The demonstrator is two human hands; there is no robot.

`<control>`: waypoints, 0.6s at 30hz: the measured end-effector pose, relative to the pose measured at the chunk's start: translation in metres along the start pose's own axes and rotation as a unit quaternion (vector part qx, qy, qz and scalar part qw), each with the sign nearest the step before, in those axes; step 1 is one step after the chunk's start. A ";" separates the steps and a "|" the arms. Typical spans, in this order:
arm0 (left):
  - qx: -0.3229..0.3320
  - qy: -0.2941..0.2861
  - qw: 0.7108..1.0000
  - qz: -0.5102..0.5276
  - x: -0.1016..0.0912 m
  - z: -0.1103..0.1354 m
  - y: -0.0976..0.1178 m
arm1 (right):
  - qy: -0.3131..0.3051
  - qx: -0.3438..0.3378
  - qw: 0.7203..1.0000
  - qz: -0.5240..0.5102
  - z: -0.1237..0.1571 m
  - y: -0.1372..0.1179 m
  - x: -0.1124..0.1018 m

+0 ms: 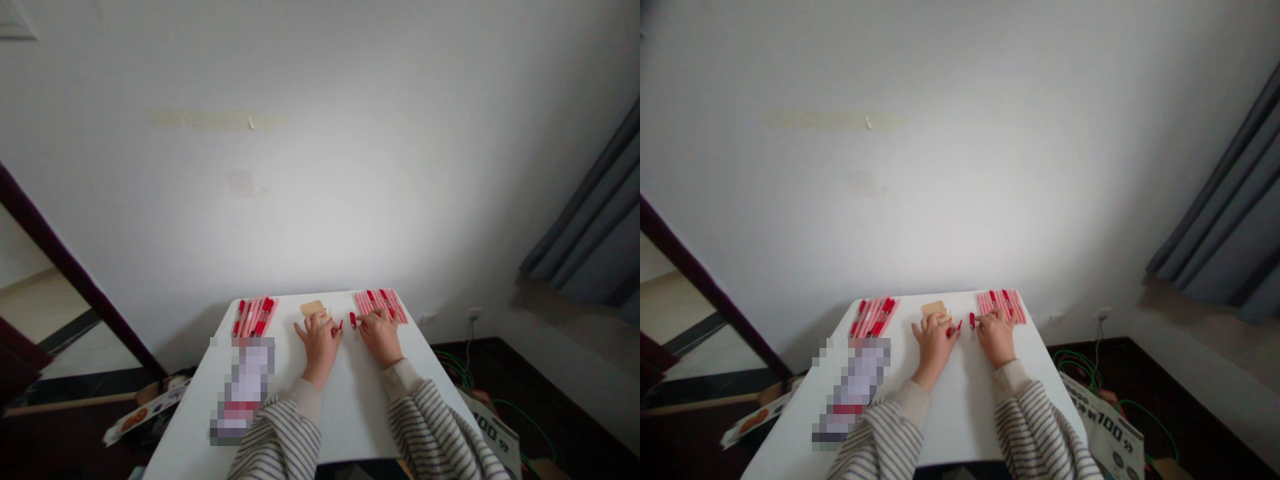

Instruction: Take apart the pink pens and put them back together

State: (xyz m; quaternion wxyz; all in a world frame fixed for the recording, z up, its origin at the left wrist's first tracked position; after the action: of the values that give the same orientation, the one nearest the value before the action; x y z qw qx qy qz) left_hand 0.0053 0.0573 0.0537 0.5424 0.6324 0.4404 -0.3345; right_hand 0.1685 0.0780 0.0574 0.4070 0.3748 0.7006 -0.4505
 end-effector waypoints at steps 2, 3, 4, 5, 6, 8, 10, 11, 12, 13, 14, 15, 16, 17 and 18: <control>0.004 0.000 1.000 -0.002 0.000 -0.001 0.001 | 0.009 0.007 1.000 0.004 0.000 0.002 0.000; 0.005 0.000 1.000 -0.003 -0.001 -0.001 0.002 | 0.011 0.010 1.000 0.006 -0.001 0.003 0.000; 0.005 -0.002 1.000 -0.005 -0.001 -0.002 0.002 | 0.011 0.012 1.000 0.008 -0.001 0.003 0.001; 0.005 -0.004 1.000 -0.007 -0.001 -0.002 0.002 | 0.009 0.013 1.000 0.008 -0.001 0.003 0.001; 0.006 -0.006 1.000 -0.009 -0.001 -0.003 0.003 | 0.005 0.012 1.000 0.006 -0.002 0.003 0.002; 0.010 -0.008 1.000 -0.014 -0.002 -0.003 0.004 | 0.001 0.009 1.000 -0.003 -0.002 0.002 0.003; 0.016 -0.007 1.000 -0.020 -0.003 -0.003 0.006 | 0.000 0.007 1.000 -0.017 -0.003 0.001 0.004; 0.015 -0.007 1.000 -0.022 -0.003 -0.003 0.007 | 0.000 0.007 1.000 -0.025 -0.003 0.000 0.004; 0.013 -0.008 1.000 -0.022 -0.002 -0.003 0.007 | 0.000 0.009 0.999 -0.034 -0.003 0.001 0.005; 0.011 -0.010 1.000 -0.021 -0.002 -0.003 0.007 | 0.001 0.010 0.999 -0.045 -0.004 0.001 0.005; 0.009 -0.012 1.000 -0.019 -0.001 -0.003 0.007 | 0.002 0.011 0.998 -0.056 -0.005 0.002 0.006; 0.009 -0.013 1.000 -0.017 -0.001 -0.003 0.007 | 0.005 0.012 0.998 -0.068 -0.006 0.002 0.006; 0.011 -0.012 1.000 -0.016 -0.001 -0.003 0.007 | 0.010 0.013 0.997 -0.080 -0.007 0.003 0.005; 0.014 -0.010 1.000 -0.014 -0.001 -0.003 0.008 | 0.014 0.014 0.996 -0.091 -0.008 0.003 0.005; 0.016 -0.006 1.000 -0.014 -0.002 -0.002 0.008 | 0.018 0.014 0.995 -0.100 -0.008 0.002 0.005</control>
State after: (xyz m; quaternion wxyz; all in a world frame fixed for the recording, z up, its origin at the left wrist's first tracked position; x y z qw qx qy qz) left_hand 0.0123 0.0590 0.0589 0.5302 0.6329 0.4404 -0.3527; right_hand 0.1666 0.0874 0.0546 0.3417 0.3165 0.7352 -0.4924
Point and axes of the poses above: each hand's wrist, its own z-axis away from the middle knuckle, its own x-axis out of the palm, y = z × x, the point moved 8 cm from there along -z, towards the middle knuckle, and after that the axes turned 15 degrees about -y, right-handed, at the moved point
